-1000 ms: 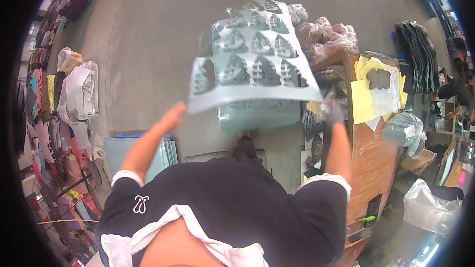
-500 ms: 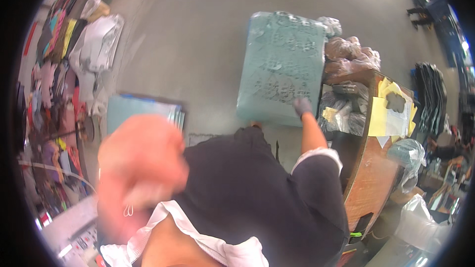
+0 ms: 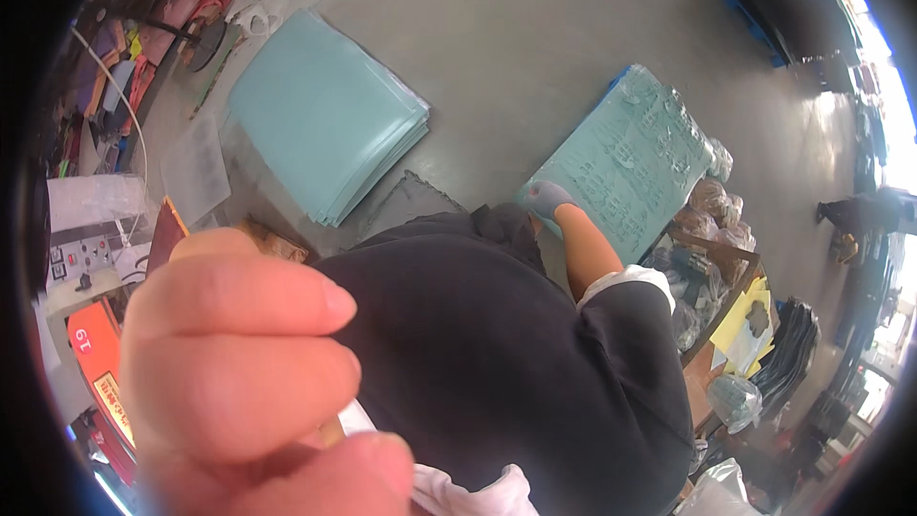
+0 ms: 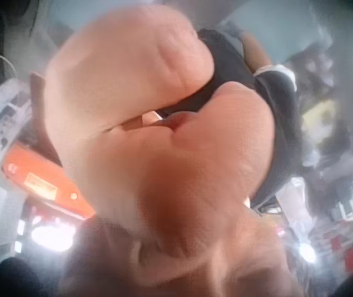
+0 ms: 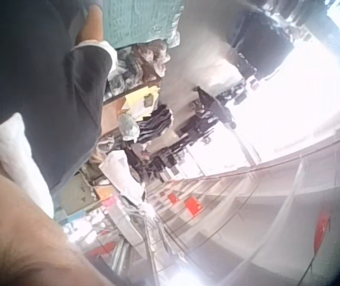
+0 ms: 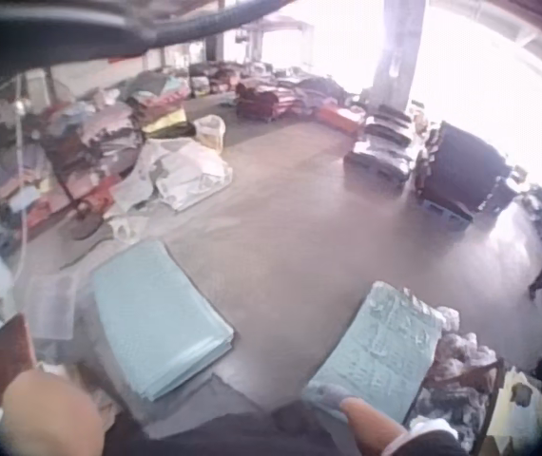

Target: The person uses a squeegee to press a light-blue vinyl sheet on a cutting machine, then peels away excess vinyl to reveal cut characters. They repeat this process on multiple sheets, stacking the finished pieces and discarding the waste.

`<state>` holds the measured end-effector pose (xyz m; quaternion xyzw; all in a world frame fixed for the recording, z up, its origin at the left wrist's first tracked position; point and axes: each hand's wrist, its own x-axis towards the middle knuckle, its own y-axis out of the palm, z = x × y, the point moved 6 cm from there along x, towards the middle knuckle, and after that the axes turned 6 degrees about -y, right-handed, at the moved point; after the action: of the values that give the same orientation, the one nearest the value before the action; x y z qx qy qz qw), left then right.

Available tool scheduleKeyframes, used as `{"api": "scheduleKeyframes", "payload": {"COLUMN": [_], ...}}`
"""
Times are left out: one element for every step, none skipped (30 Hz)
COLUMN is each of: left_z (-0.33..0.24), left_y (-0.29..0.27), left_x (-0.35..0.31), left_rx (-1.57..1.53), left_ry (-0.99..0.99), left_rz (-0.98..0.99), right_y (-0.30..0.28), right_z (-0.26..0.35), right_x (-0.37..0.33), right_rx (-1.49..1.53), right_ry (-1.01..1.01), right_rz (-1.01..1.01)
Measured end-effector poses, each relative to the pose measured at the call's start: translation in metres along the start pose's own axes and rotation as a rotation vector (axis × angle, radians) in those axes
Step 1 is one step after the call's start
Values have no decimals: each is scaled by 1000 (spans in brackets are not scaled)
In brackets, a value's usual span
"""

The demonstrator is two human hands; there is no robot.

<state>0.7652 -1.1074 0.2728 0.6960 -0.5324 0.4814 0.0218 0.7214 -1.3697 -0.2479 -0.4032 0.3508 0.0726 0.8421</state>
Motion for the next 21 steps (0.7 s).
{"api": "scheduleKeyframes", "payload": {"left_z": [-3, -6, -5, -5, -3, -2, 3, 8, 17, 26, 37, 48, 63, 80, 96, 112, 129, 146, 162, 178, 194], "left_y": [-8, -15, -24, -31, -36, -40, -44, -48, -51, -54, -57, -59, -63, -69, -74, -79, -87, -96, -103, -110, -117], "left_x": [-9, -16, -23, -29, -33, -35, -36, -36, -36, -34, -34, -31, -29, -28, -26, -23, -20, -14, -6, 2, 10], "left_rx": [4, 9, 23, 32, 43, 55, 69, 78, 91, 102, 116, 128, 135, 144, 158, 172, 191, 206, 220, 236, 260], "left_ry": [-7, -14, -19, -29, -34, -34, -34, -43, -60, -76, -100, -115, -129, -148, -169, -188, -207, -233, -262, -289, -317], "left_rz": [-21, -37, -56, -72, -89, -109, -127, -149, -163, -178, -193, -205, -216, -233, -239, -246, -259, -267, -268, -276, -295], "right_y": [0, -5, -14, -23, -33, -44, -55, -63, -69, -72, -69, -69, -75, -77, -78, -82, -93, -114, -133, -149, -172], "right_z": [12, 19, 24, 29, 30, 30, 30, 27, 25, 24, 27, 30, 31, 32, 38, 41, 47, 54, 60, 62, 61], "right_x": [1, 1, 5, 12, 17, 25, 35, 45, 57, 69, 84, 99, 116, 134, 156, 178, 201, 230, 256, 275, 295], "right_rx": [-32, -38, -53, -65, -80, -92, -104, -91, -74, -52, -73, -89, -108, -151, -200, -248, -229, -295, -351, -398, -333], "right_ry": [3, 31, 57, 56, 75, 71, 63, 66, 69, 79, 36, 0, -24, -46, -69, -69, -114, -133, -142, -156, -135], "right_rz": [31, 30, 26, 13, -18, -67, -114, -115, -112, -110, -62, -27, -6, 53, 110, 182, 223, 212, 212, 222, 200]}}
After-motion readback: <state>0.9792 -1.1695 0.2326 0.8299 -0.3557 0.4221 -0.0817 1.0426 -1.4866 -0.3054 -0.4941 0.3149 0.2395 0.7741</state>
